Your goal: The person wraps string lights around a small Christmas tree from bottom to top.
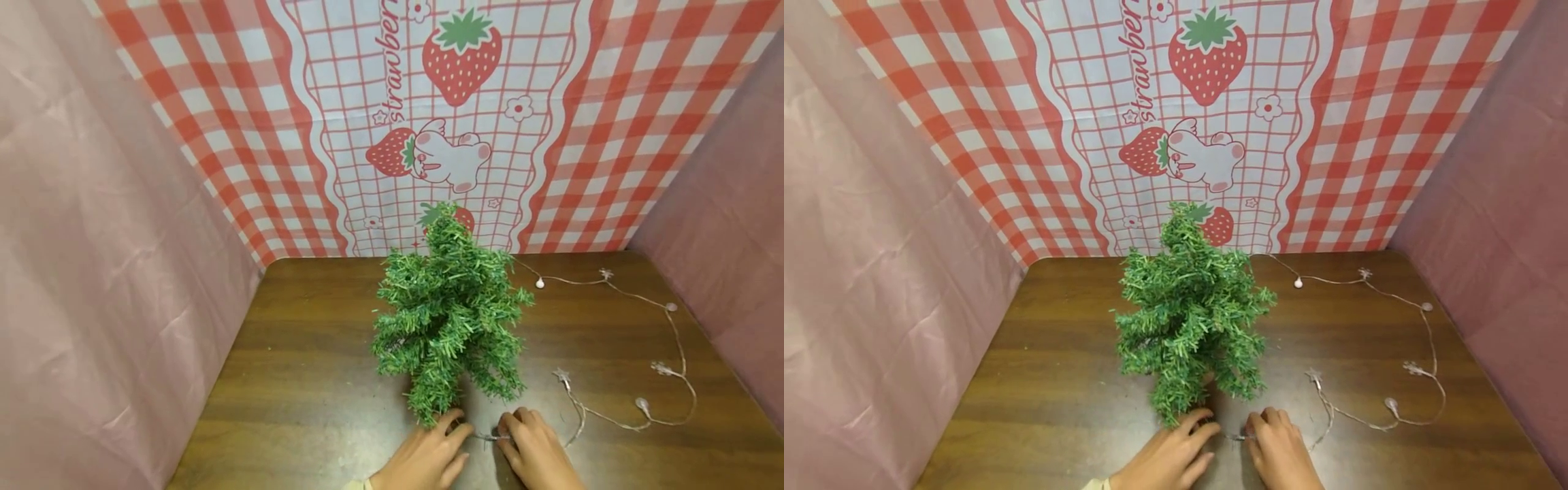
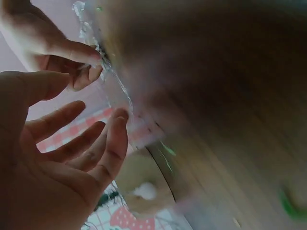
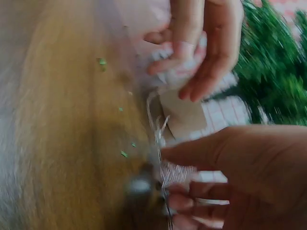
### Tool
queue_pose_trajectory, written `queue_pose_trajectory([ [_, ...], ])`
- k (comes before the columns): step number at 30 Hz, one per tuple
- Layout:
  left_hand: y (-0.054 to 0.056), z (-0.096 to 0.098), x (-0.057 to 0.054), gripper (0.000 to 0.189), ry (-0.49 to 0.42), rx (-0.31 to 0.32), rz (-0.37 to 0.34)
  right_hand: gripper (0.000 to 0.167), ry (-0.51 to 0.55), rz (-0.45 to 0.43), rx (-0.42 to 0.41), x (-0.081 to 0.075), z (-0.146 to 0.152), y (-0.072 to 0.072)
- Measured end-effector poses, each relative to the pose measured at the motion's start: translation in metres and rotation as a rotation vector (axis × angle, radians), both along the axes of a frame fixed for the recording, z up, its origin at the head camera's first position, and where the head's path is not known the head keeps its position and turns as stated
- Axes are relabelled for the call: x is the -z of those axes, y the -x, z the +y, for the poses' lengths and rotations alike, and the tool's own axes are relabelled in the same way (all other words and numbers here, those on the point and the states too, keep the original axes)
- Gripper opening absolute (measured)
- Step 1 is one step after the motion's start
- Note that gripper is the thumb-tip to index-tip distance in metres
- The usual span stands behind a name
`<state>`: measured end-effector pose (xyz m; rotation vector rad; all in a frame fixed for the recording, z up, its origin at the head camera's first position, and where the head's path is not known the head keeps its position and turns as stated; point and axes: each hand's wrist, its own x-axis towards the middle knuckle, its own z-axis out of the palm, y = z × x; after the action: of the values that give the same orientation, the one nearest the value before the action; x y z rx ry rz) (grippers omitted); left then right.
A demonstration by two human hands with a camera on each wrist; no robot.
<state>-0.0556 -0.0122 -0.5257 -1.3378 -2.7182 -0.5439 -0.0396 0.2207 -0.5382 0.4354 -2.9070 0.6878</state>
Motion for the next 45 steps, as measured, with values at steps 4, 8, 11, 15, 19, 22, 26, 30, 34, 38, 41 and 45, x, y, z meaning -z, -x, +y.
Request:
queue_pose_trajectory([
  [4,-0.002,0.011,0.003,0.039,0.009,-0.024,-0.019,0.016,0.192,-0.109,-0.025,0.002,0.006,-0.005],
  [8,-0.003,0.018,0.006,0.040,-0.010,-0.037,-0.047,0.009,0.388,-0.216,-0.031,0.000,0.008,-0.017],
  [11,-0.002,0.021,0.007,0.033,-0.047,-0.064,-0.075,0.006,0.520,-0.287,0.008,-0.006,0.007,-0.024],
  [15,-0.003,0.023,0.008,0.008,-0.127,-0.099,-0.059,0.013,0.701,-0.435,0.085,-0.017,0.011,-0.026],
  [19,-0.005,0.025,0.005,0.009,-0.200,-0.122,0.013,0.021,0.789,-0.491,0.077,-0.027,0.020,-0.024],
  [22,-0.007,0.024,0.002,0.009,-0.256,-0.154,0.039,0.014,0.819,-0.451,0.011,-0.034,0.024,-0.023],
  [26,-0.011,0.021,0.000,0.012,-0.372,-0.202,0.025,0.008,0.813,-0.446,-0.065,-0.047,0.026,-0.024],
  [30,-0.016,0.022,0.000,0.012,-0.531,-0.252,0.034,0.008,0.656,-0.320,-0.164,-0.060,0.028,-0.023],
  [34,-0.022,0.027,0.004,0.009,-0.683,-0.313,0.076,0.017,0.458,-0.137,-0.255,-0.067,0.038,-0.017],
  [38,-0.026,0.033,0.008,0.009,-0.798,-0.360,0.177,0.022,0.441,-0.162,-0.335,-0.075,0.050,-0.013],
  [41,-0.028,0.037,0.009,0.016,-0.856,-0.390,0.249,0.028,0.493,-0.161,-0.395,-0.085,0.051,-0.015],
  [45,-0.029,0.040,0.005,0.026,-0.899,-0.418,0.250,0.039,0.553,-0.023,-0.427,-0.101,0.044,-0.018],
])
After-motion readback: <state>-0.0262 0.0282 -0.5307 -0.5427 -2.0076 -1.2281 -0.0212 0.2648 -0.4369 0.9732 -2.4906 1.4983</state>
